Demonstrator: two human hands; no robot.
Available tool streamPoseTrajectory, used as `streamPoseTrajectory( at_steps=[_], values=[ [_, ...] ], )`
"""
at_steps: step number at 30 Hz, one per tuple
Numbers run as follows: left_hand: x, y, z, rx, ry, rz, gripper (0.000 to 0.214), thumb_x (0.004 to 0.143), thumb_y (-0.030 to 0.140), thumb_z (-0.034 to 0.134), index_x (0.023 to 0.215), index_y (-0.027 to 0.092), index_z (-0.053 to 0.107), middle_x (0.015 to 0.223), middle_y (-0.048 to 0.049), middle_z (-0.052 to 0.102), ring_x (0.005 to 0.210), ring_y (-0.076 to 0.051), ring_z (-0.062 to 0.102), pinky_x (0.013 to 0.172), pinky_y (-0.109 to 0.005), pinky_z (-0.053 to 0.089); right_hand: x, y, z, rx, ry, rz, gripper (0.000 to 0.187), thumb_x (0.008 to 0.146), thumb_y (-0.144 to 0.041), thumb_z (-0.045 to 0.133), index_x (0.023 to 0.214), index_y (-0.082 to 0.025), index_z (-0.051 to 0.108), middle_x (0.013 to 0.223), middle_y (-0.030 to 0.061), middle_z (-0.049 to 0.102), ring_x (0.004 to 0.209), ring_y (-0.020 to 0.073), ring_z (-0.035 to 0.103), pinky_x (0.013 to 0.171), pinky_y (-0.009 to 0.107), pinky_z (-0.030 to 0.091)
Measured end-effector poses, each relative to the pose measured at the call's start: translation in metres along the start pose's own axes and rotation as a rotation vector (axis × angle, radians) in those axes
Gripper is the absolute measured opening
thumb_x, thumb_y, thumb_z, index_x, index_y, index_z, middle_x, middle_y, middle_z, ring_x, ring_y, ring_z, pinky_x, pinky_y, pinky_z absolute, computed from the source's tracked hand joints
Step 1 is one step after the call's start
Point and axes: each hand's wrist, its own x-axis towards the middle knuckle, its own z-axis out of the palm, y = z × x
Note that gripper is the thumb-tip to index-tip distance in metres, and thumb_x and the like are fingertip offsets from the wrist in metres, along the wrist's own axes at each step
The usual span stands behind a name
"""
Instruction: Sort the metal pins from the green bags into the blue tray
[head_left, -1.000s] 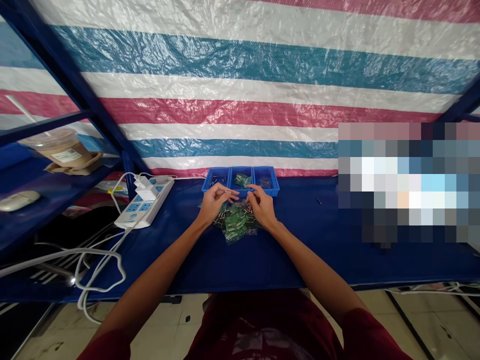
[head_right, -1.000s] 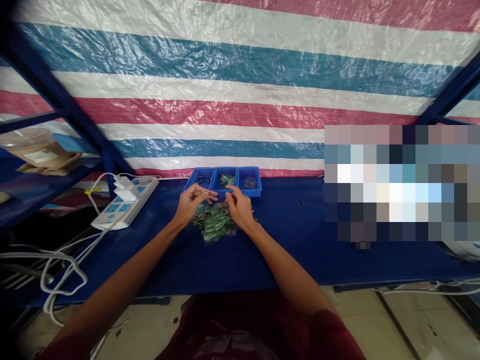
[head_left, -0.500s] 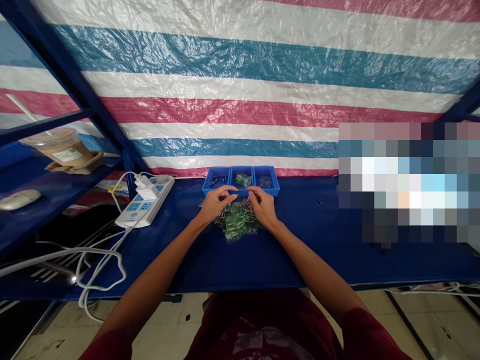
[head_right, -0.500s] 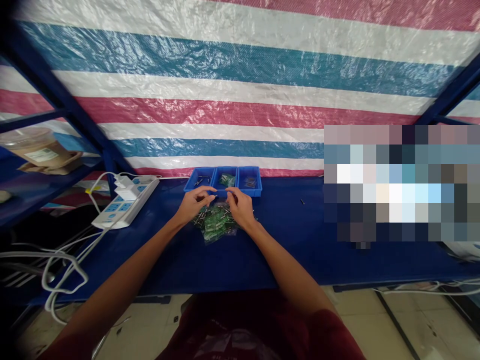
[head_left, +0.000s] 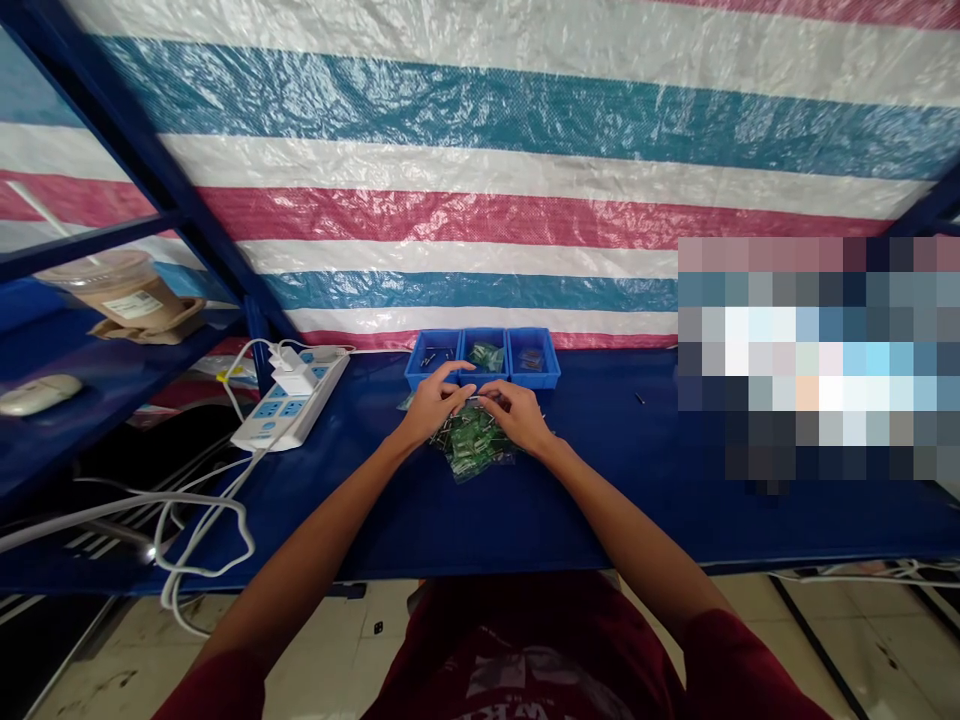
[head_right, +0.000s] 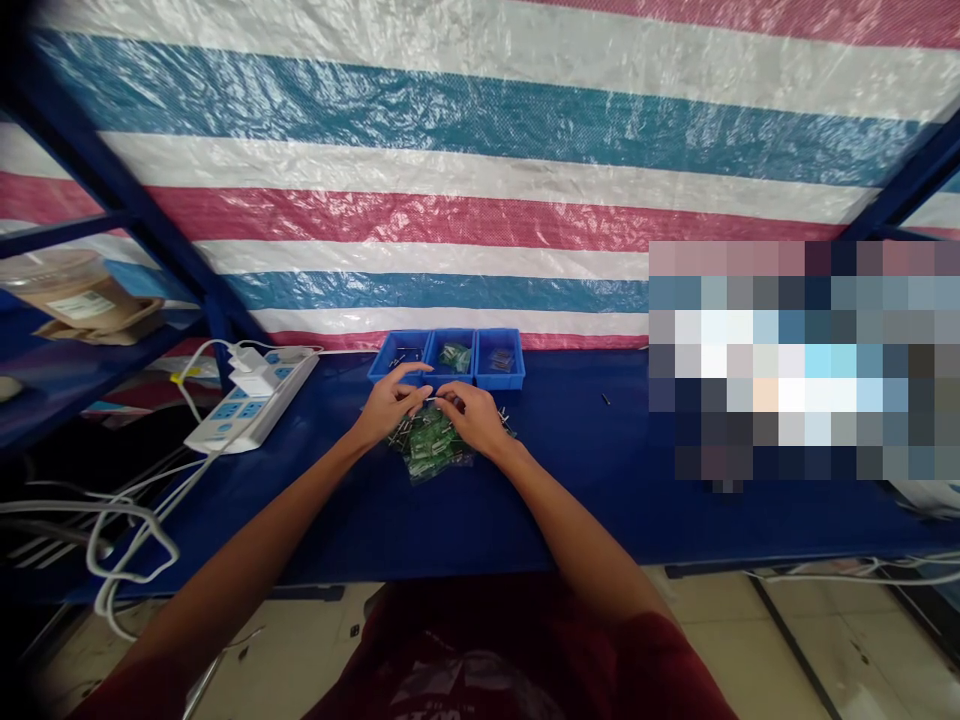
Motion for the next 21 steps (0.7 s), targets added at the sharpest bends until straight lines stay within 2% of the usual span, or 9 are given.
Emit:
streamPoseTrajectory(
  at_steps=[4, 8, 12, 17, 21],
  values=[
    [0.0006, -0.0028, -0.0003, -0.006, 0.027, 0.045, 0.038, 0.088, 0.045, 0.056, 0.115, 0.018, 0.058, 0.050, 0.0059, 0.049, 0.045, -0.010, 0.045, 0.048, -0.020, 0.035, 0.0001, -0.0022, -0.0013, 0.012, 0.016, -0.024, 0.023, 0.091, -0.036, 0.052, 0.085, -0.020, 0.066, 0.075, 0.0026, 0.065, 0.065, 0.0145, 0.057, 0.063, 0.025, 0.043],
    [0.0031, -0.0077, -0.0035, 0.087, 0.110, 0.113, 0.031, 0.084, 0.045, 0.062, 0.095, 0.017, 0.066, 0.063, 0.0008, 0.058, 0.052, -0.011, 0.049, 0.050, -0.022, 0.036, 0.0004, -0.0048, -0.0037, 0.018, 0.085, 0.050, 0.026, 0.092, -0.038, 0.049, 0.084, -0.019, 0.064, 0.071, 0.0018, 0.063, 0.060, 0.0142, 0.055, 0.059, 0.025, 0.043],
    [0.0039, -0.0083, -0.0047, 0.172, 0.134, 0.145, 0.032, 0.083, 0.046, 0.061, 0.076, 0.015, 0.067, 0.060, 0.0002, 0.058, 0.050, -0.011, 0.046, 0.049, -0.023, 0.034, 0.0003, -0.0056, -0.0046, 0.018, 0.105, 0.082, 0.029, 0.092, -0.041, 0.047, 0.083, -0.020, 0.064, 0.066, 0.0008, 0.060, 0.057, 0.0141, 0.054, 0.057, 0.025, 0.042],
    [0.0023, -0.0042, -0.0029, 0.152, 0.159, 0.155, 0.036, 0.084, 0.045, 0.060, 0.065, 0.015, 0.063, 0.055, 0.0005, 0.056, 0.049, -0.010, 0.044, 0.049, -0.023, 0.033, -0.0004, -0.0062, -0.0034, 0.048, 0.100, 0.029, 0.024, 0.091, -0.039, 0.051, 0.090, -0.019, 0.064, 0.079, 0.0028, 0.066, 0.061, 0.0139, 0.057, 0.060, 0.025, 0.044],
    [0.0013, -0.0025, -0.0017, 0.087, 0.213, 0.136, 0.038, 0.083, 0.046, 0.061, 0.060, 0.015, 0.062, 0.053, 0.0000, 0.056, 0.048, -0.010, 0.044, 0.048, -0.023, 0.033, -0.0008, -0.0063, -0.0022, 0.030, 0.090, -0.007, 0.026, 0.092, -0.039, 0.050, 0.086, -0.019, 0.066, 0.078, 0.0033, 0.066, 0.063, 0.0142, 0.058, 0.062, 0.026, 0.045]
  ],
)
